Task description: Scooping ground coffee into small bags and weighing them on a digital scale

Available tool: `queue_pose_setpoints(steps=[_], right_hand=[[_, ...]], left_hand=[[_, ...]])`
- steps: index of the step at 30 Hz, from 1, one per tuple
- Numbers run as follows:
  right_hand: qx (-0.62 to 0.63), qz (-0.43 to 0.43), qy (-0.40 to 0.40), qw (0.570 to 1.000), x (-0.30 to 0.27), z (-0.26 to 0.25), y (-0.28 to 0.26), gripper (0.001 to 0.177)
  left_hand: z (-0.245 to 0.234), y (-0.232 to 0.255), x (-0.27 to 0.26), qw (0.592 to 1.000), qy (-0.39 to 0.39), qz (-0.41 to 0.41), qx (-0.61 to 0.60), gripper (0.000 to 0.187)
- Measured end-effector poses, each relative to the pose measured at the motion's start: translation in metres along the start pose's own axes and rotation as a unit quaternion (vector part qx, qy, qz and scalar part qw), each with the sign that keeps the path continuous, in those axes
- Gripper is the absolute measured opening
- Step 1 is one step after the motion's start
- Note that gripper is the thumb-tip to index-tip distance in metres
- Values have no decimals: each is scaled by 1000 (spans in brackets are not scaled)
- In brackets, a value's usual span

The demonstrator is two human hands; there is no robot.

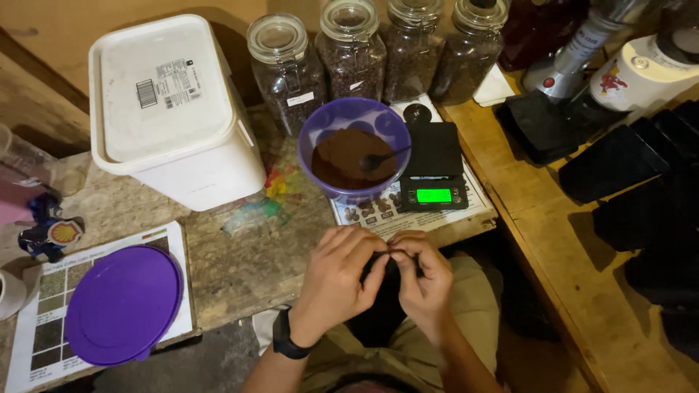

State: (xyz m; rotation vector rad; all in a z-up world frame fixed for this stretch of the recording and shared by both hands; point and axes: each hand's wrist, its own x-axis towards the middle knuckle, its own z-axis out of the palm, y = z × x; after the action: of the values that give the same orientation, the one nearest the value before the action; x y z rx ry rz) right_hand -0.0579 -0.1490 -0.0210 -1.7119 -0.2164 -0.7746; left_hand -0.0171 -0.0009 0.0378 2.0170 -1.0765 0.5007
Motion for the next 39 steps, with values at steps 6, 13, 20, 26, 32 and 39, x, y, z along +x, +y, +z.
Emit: queue_pose_setpoints(steps=[6,13,20,26,32,39], right_hand=[[-4,12,11,1000,-8,-5,5,14],[0,1,0,1000,-7,-6,-2,14],[-4,10,7,1000,-9,-7,-8,13],[-30,31,25,999,-14,-12,-8,12],[-9,40,36,999,-18,-13,-3,10],[-4,31,35,999,-17,-12,-5,8]], left_hand=[[-3,-3,-11,999,-7,-37,-24,15],[-8,-2,-12,999,-11,-26,-25,18],[-11,-4,-16,997,6,-35,-64,16],[-17,-7,-21,991,13,-63,-116,15],[-18,-8,-20,985,46,-70,-150,12],[-17,-10,-19,975,75,-93,-185,13]])
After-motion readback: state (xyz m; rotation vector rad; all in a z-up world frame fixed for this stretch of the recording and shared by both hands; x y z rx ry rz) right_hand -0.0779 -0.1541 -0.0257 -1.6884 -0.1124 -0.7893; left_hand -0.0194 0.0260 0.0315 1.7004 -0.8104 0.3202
